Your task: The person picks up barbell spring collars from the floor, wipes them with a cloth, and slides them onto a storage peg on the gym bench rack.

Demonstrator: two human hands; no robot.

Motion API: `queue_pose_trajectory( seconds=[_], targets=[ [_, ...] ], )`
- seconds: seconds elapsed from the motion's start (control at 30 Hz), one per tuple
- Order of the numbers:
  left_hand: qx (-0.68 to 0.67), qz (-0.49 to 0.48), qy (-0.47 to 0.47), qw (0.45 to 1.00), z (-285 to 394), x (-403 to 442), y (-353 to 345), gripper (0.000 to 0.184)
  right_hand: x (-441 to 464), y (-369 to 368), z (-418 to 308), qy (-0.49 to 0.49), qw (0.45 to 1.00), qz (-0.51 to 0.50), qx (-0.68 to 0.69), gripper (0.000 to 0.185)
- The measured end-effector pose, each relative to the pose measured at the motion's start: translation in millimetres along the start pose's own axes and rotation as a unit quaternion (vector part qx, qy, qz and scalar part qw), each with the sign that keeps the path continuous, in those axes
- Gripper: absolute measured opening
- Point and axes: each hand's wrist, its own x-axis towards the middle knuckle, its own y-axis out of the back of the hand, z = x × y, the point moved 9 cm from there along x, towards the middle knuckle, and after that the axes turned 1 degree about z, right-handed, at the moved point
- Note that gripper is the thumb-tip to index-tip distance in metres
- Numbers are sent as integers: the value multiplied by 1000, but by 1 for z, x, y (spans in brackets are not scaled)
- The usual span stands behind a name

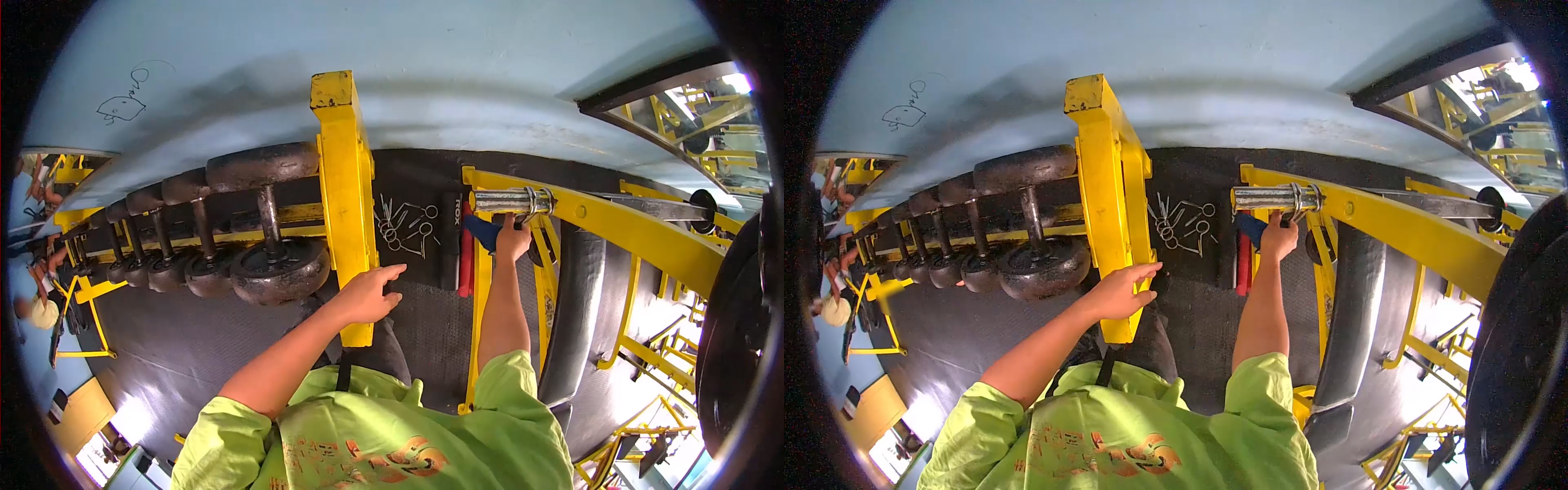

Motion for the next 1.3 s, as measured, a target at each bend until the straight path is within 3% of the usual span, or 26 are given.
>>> queue_pose_trajectory(
  seconds=[0.13,0.3,0.47,0.63,0.7,0.77,0.8,0.87,1.03,1.2,1.3],
  targets=[
    [5,-14,-6,1000,4,-4,2,57,-34,26,-10,-70,997,-15,-15,73],
    [31,46,-86,995,9,-8,10,49,-73,16,25,-120,991,-62,-13,47],
    [87,42,-112,989,18,-10,14,40,-112,9,41,-127,988,-86,12,38],
    [124,73,-174,974,33,1,21,34,-94,52,-23,120,985,64,110,54],
    [131,71,-182,972,40,9,22,34,-72,68,-65,180,978,-19,103,57],
    [135,86,-201,966,48,13,22,34,-55,73,-106,291,956,-9,-23,59],
    [133,85,-204,966,51,15,20,34,-44,73,-109,291,956,-6,-26,59],
    [114,84,-206,968,57,16,18,34,-23,54,-106,265,944,-93,-176,60],
    [108,89,-187,972,51,9,18,32,2,55,-94,229,943,-76,-229,64],
    [97,95,-176,975,39,8,20,32,-9,59,-90,276,945,-67,-161,71],
    [100,100,-165,976,37,14,21,31,-45,79,-87,236,968,-57,-58,69]
  ],
)
